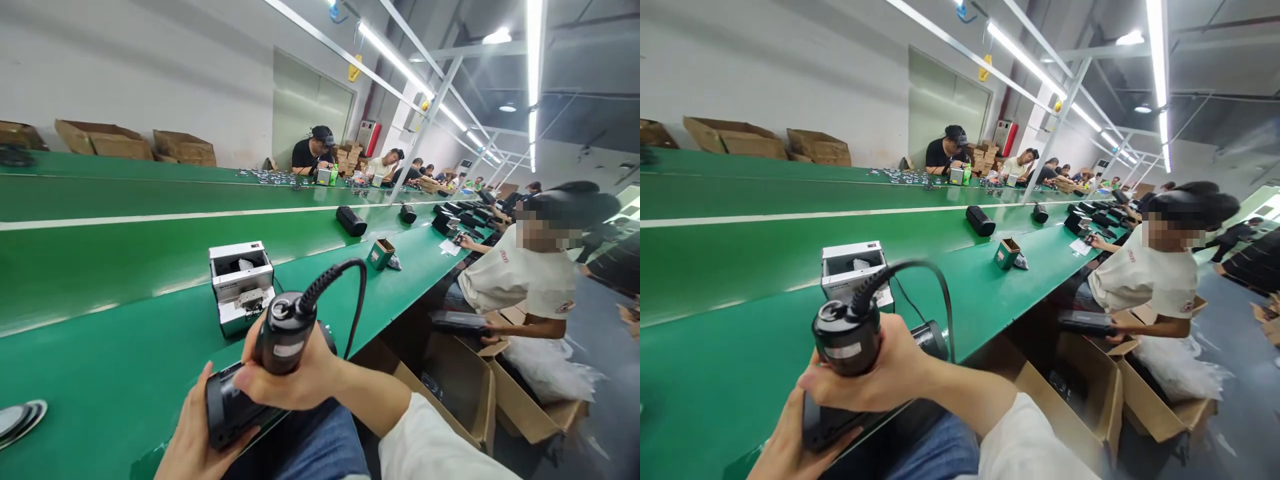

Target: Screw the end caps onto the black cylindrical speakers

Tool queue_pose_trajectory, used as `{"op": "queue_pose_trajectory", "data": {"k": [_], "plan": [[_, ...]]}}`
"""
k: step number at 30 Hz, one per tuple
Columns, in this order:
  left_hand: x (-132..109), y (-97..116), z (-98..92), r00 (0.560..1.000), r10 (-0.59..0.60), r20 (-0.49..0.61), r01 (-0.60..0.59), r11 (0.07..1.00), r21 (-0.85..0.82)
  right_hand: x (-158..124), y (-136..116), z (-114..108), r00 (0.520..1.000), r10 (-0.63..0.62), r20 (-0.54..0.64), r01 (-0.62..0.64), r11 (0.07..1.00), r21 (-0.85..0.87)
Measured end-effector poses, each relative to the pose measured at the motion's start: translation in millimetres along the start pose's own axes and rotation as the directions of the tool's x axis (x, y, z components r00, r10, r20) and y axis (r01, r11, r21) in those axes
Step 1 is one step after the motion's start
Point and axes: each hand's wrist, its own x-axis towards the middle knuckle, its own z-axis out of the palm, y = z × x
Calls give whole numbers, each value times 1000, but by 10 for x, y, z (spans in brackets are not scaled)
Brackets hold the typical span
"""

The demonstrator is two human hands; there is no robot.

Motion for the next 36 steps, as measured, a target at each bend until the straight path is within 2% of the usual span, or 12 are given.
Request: {"op": "queue_pose_trajectory", "data": {"k": [3,5,7,10,12,13,17,21,24,27,31,36], "plan": [[-5,86,-61,999,-1,43,1,1000,-8,37,-290,-112,1000,7,25,-8,999,44],[-11,165,-113,997,15,76,-13,1000,-22,126,-484,-238,990,-125,-71,127,992,26],[-2,221,-155,993,31,113,-28,999,-30,325,-571,-378,941,-255,-222,246,967,-67],[16,263,-185,990,15,140,-9,999,-43,713,-472,-492,826,-359,-434,338,932,-129],[15,287,-186,990,-4,138,10,999,-46,916,-329,-496,758,-421,-499,369,907,-205],[13,297,-185,991,-10,135,16,999,-47,991,-253,-490,751,-438,-494,364,899,-243],[9,314,-186,990,4,141,3,999,-51,1195,65,-483,803,-423,-420,313,899,-306],[17,313,-197,989,4,147,5,998,-61,1356,388,-498,762,-392,-516,243,911,-332],[19,311,-198,990,3,142,6,998,-60,1399,468,-469,759,-382,-527,233,915,-329],[23,305,-194,990,13,143,-6,998,-55,1355,359,-417,754,-404,-519,282,911,-300],[32,294,-184,991,30,132,-23,998,-53,1201,95,-423,847,-304,-437,216,946,-240],[37,277,-188,990,66,124,-62,997,-36,693,-324,-416,896,-235,-376,165,964,-208]]}}
